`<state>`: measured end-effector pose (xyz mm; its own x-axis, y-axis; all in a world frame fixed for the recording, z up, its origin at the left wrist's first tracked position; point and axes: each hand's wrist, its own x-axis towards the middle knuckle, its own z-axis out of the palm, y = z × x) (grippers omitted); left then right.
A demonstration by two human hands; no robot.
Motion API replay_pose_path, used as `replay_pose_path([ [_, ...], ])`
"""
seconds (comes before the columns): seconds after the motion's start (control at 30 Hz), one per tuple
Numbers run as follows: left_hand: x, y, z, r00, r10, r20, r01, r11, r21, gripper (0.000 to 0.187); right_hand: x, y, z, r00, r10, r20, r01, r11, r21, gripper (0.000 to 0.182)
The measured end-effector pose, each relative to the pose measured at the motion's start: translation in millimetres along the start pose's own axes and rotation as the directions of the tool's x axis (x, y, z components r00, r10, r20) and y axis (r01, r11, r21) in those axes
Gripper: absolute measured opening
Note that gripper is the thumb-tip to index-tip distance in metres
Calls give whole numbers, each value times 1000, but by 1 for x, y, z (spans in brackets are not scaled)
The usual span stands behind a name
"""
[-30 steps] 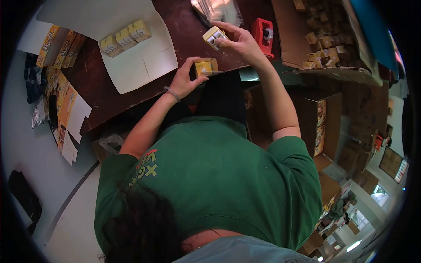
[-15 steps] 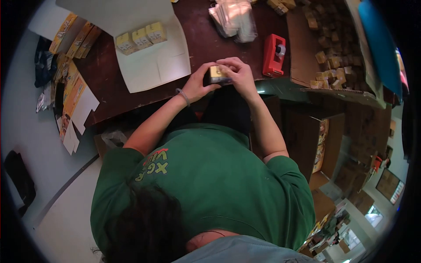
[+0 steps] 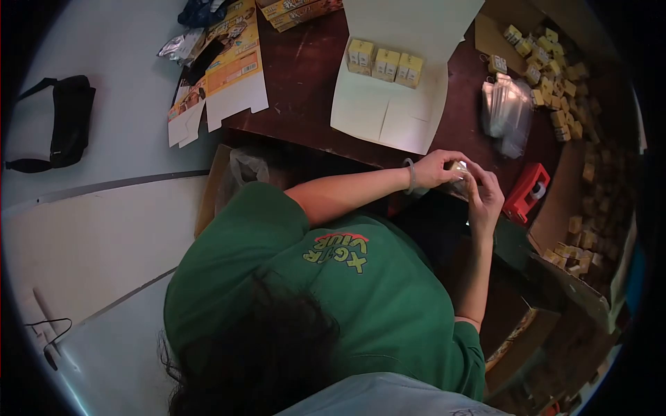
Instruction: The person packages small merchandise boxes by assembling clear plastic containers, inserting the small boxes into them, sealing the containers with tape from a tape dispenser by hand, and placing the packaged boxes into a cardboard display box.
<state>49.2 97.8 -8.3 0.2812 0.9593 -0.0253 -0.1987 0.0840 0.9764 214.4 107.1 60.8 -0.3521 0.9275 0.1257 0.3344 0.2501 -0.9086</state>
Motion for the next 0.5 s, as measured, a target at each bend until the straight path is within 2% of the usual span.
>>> replay_pose_path([
  [0.03,-1,2,2,998,59,-6,-59,998,-2,28,0,4,-1,999,-53,2,53,995,-82,21],
  [0.1,-4,1,3,998,63,-30,-62,998,27,28,-1,3,-4,988,-153,26,154,956,-250,20],
  [0.2,-3,-5,3,995,80,-66,-76,995,57,27,-4,26,-2,1000,-7,-8,7,999,35,19],
  [0.27,-2,-15,6,996,41,-78,-41,999,7,24,-2,25,1,999,5,-40,-5,1000,-14,19],
  [0.3,-3,-19,8,989,99,-110,-105,993,-45,24,1,19,2,998,-6,-60,6,1000,-6,17],
  [0.33,-5,-16,8,988,105,-109,-118,985,-129,27,3,18,2,995,-71,-69,66,995,-81,15],
  [0.37,-7,-24,-4,997,72,-40,-80,960,-270,31,5,15,1,993,-77,-89,61,983,-172,14],
  [0.4,-9,-32,-8,994,14,106,50,818,-574,35,5,20,0,998,-13,-67,9,998,-61,15],
  [0.43,-17,-14,-11,993,63,101,-38,972,-230,45,5,20,-2,998,45,-41,-44,999,26,16],
  [0.47,-20,-4,-12,966,237,107,-258,923,286,58,7,19,-5,998,58,-4,-58,998,36,15],
  [0.5,-20,-7,-12,979,169,111,-197,919,340,68,10,19,-8,997,68,38,-70,996,58,15],
])
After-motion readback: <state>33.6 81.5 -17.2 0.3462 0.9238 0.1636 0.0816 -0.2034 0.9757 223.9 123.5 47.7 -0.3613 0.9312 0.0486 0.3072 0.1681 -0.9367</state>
